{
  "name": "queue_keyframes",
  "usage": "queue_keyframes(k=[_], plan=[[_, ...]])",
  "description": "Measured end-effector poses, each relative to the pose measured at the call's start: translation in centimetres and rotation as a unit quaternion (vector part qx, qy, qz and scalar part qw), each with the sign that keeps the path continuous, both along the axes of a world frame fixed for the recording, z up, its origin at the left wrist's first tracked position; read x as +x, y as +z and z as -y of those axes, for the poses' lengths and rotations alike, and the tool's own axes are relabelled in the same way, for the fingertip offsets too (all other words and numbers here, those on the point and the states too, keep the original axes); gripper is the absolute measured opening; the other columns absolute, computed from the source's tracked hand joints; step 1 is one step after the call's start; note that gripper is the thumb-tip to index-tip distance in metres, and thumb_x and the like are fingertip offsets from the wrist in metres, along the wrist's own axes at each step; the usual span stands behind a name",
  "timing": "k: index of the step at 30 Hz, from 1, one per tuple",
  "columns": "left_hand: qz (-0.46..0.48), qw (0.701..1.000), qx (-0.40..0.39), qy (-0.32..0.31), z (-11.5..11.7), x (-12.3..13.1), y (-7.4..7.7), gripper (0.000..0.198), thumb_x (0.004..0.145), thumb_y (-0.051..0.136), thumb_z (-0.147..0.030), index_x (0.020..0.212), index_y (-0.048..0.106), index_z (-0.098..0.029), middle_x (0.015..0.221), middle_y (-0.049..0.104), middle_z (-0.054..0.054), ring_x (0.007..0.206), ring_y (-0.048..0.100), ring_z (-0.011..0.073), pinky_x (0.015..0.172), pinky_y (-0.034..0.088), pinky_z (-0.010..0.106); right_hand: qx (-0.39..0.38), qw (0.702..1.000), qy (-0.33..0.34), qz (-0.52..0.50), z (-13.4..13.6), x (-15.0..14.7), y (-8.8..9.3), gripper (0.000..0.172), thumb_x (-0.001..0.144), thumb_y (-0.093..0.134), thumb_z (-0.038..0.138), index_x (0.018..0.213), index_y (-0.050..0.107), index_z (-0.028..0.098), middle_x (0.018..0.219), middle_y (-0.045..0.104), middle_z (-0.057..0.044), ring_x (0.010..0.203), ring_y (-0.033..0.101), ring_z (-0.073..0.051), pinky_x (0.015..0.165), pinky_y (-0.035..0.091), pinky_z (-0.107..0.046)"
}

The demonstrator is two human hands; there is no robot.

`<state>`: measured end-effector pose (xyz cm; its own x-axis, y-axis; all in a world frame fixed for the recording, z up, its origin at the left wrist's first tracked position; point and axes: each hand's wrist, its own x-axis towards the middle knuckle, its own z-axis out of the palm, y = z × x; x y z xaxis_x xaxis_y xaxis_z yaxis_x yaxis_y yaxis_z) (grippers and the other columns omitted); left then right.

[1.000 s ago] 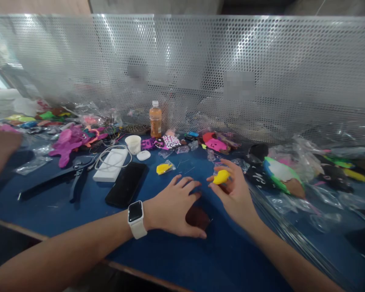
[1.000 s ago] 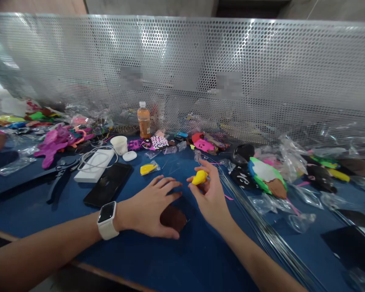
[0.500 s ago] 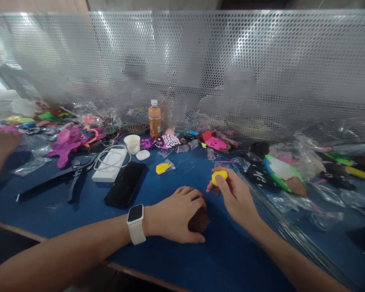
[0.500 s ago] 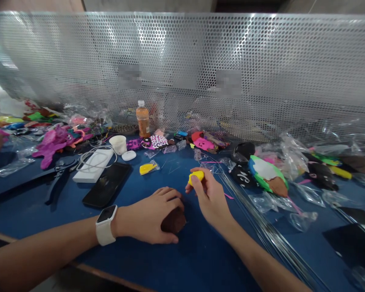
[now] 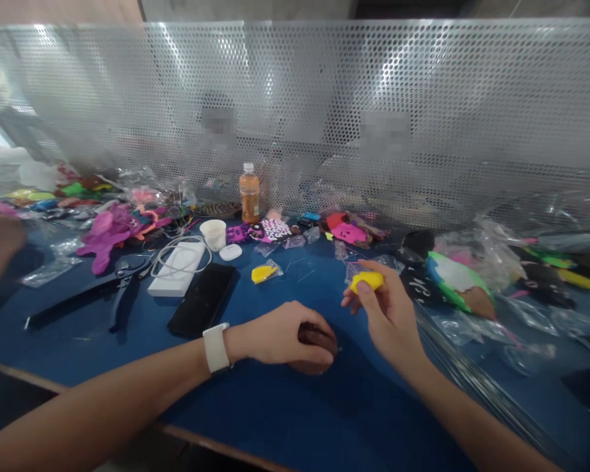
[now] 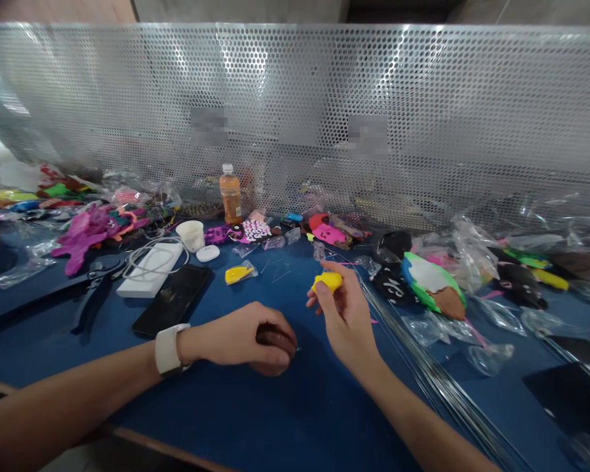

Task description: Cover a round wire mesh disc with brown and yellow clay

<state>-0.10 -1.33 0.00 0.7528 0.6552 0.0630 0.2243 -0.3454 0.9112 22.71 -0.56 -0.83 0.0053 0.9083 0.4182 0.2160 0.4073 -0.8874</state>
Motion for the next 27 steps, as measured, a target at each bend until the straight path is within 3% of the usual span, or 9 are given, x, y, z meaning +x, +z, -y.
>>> queue_keyframes(k=[3,6,8,12,16,20,23,27], plan=[[0.077,0.989,-0.121,0.047,0.0,0.2,-0.4,0.029,0.098,0.071,-0.044,0.107,0.070,-0.016,0.103,0.077,0.010,0.097,0.074,0.0231,0.083,0.059,0.034,0.015,1.000,0.000,-0.010,-0.1,0.1,-0.1,0.041,0.101,0.065,0.048,0.136,0.053,0.029,0.087,0.069,-0.002,0.070,0.067,-0.020,0.062,0.058,-0.035],[0.184,0.934,-0.294,0.082,0.3,0.7,-0.9,0.033,0.101,0.068,-0.047,0.111,0.055,-0.019,0.108,0.072,0.010,0.098,0.078,0.0260,0.080,0.064,0.040,0.021,0.999,0.018,-0.016,0.1,0.3,-0.2,0.037,0.105,0.059,0.048,0.136,0.051,0.031,0.084,0.066,-0.001,0.072,0.065,-0.020,0.066,0.057,-0.036],[0.206,0.911,-0.344,0.100,0.4,1.0,-1.2,0.033,0.101,0.068,-0.046,0.112,0.052,-0.020,0.111,0.070,0.011,0.096,0.079,0.0268,0.079,0.066,0.042,0.020,0.999,0.025,-0.019,0.2,0.3,-0.2,0.034,0.108,0.049,0.051,0.135,0.053,0.030,0.085,0.064,-0.001,0.073,0.065,-0.020,0.068,0.057,-0.037],[0.221,0.890,-0.379,0.124,0.2,1.1,-1.3,0.028,0.102,0.066,-0.039,0.114,0.053,-0.018,0.114,0.071,0.015,0.099,0.080,0.0289,0.086,0.065,0.044,0.035,0.998,0.004,0.051,0.2,0.3,-0.4,0.036,0.109,0.048,0.050,0.136,0.059,0.030,0.103,0.068,-0.006,0.084,0.067,-0.021,0.079,0.059,-0.039],[0.258,0.869,-0.404,0.122,0.1,1.0,-1.1,0.031,0.085,0.067,-0.010,0.114,0.056,-0.017,0.122,0.070,0.014,0.111,0.076,0.0302,0.095,0.062,0.047,0.072,0.992,0.007,0.103,0.3,0.1,-0.9,0.045,0.103,0.065,0.042,0.146,0.055,0.032,0.138,0.063,-0.010,0.117,0.067,-0.025,0.101,0.058,-0.045],[0.262,0.879,-0.377,0.125,0.3,1.1,-0.8,0.046,0.077,0.062,0.001,0.118,0.060,-0.018,0.116,0.070,0.011,0.118,0.072,0.0299,0.103,0.059,0.050,0.074,0.992,0.025,0.096,0.5,-0.1,-1.1,0.040,0.098,0.072,0.038,0.135,0.061,0.029,0.134,0.067,-0.010,0.122,0.068,-0.028,0.104,0.058,-0.048],[0.269,0.888,-0.347,0.137,0.5,1.3,-0.7,0.042,0.081,0.064,0.000,0.119,0.062,-0.017,0.110,0.069,0.010,0.116,0.071,0.0275,0.107,0.056,0.051,0.076,0.991,0.021,0.107,0.6,-0.1,-0.9,0.034,0.095,0.076,0.038,0.125,0.066,0.028,0.126,0.072,-0.009,0.114,0.071,-0.028,0.100,0.060,-0.047],[0.260,0.890,-0.335,0.169,0.4,1.3,-0.6,0.037,0.085,0.069,-0.003,0.118,0.058,-0.017,0.109,0.067,0.009,0.106,0.071,0.0230,0.101,0.058,0.051,0.075,0.982,0.013,0.171,0.8,0.0,-0.2,0.026,0.095,0.075,0.041,0.118,0.072,0.029,0.111,0.077,-0.006,0.098,0.074,-0.026,0.090,0.063,-0.043]])
